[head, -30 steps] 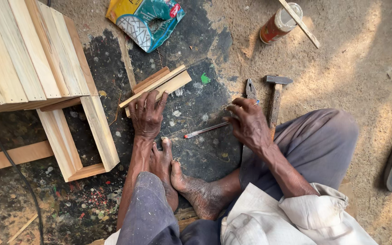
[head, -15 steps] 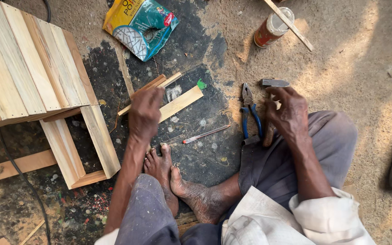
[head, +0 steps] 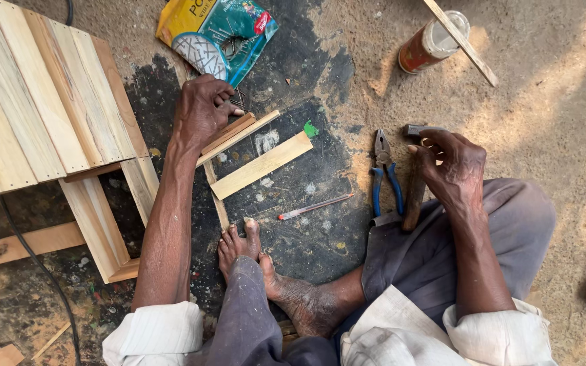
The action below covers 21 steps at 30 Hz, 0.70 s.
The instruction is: The person assembles small wooden boxes by applying glue to wooden slats, joining them, and securing the joints with nails using a hammer. The person works on the floor, handling multiple pieces and tools to construct the box frames.
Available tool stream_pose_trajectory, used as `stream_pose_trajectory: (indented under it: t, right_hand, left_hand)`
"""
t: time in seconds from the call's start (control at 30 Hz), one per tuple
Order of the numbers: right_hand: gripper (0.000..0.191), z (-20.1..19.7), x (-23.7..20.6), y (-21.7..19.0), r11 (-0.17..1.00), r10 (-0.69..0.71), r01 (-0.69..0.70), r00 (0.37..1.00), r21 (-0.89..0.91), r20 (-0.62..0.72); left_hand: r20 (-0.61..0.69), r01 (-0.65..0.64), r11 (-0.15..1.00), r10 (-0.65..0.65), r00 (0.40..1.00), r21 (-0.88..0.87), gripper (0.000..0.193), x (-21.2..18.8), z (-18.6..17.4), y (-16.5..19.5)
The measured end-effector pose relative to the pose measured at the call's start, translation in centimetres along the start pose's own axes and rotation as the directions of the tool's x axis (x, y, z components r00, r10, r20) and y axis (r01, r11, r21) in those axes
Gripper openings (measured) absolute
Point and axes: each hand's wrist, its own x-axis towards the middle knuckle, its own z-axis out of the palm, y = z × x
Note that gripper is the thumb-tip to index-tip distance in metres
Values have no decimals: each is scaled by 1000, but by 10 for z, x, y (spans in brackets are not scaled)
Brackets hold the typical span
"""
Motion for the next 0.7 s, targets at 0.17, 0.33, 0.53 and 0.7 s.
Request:
stream_pose_trajectory:
  t: [0.17,0.33,0.53,0.7]
  right_hand:
    - [32,5,8,-3,999,-1,1,1000,36,-4]
    - [30,5,14,-3,995,54,-55,998,83,16]
    - [31,6,24,1,997,28,-27,1000,75,-7]
    - [32,2,30,5,998,30,-30,1000,52,-8]
  left_hand:
    - [-200,-23,1000,25,980,16,6,18,5,-7]
    - [-234,-77,992,99,967,103,22,48,18,-14]
    - [-145,-22,806,133,980,592,44,78,43,-13]
    - [-114,44,804,30,993,593,65,76,44,-5]
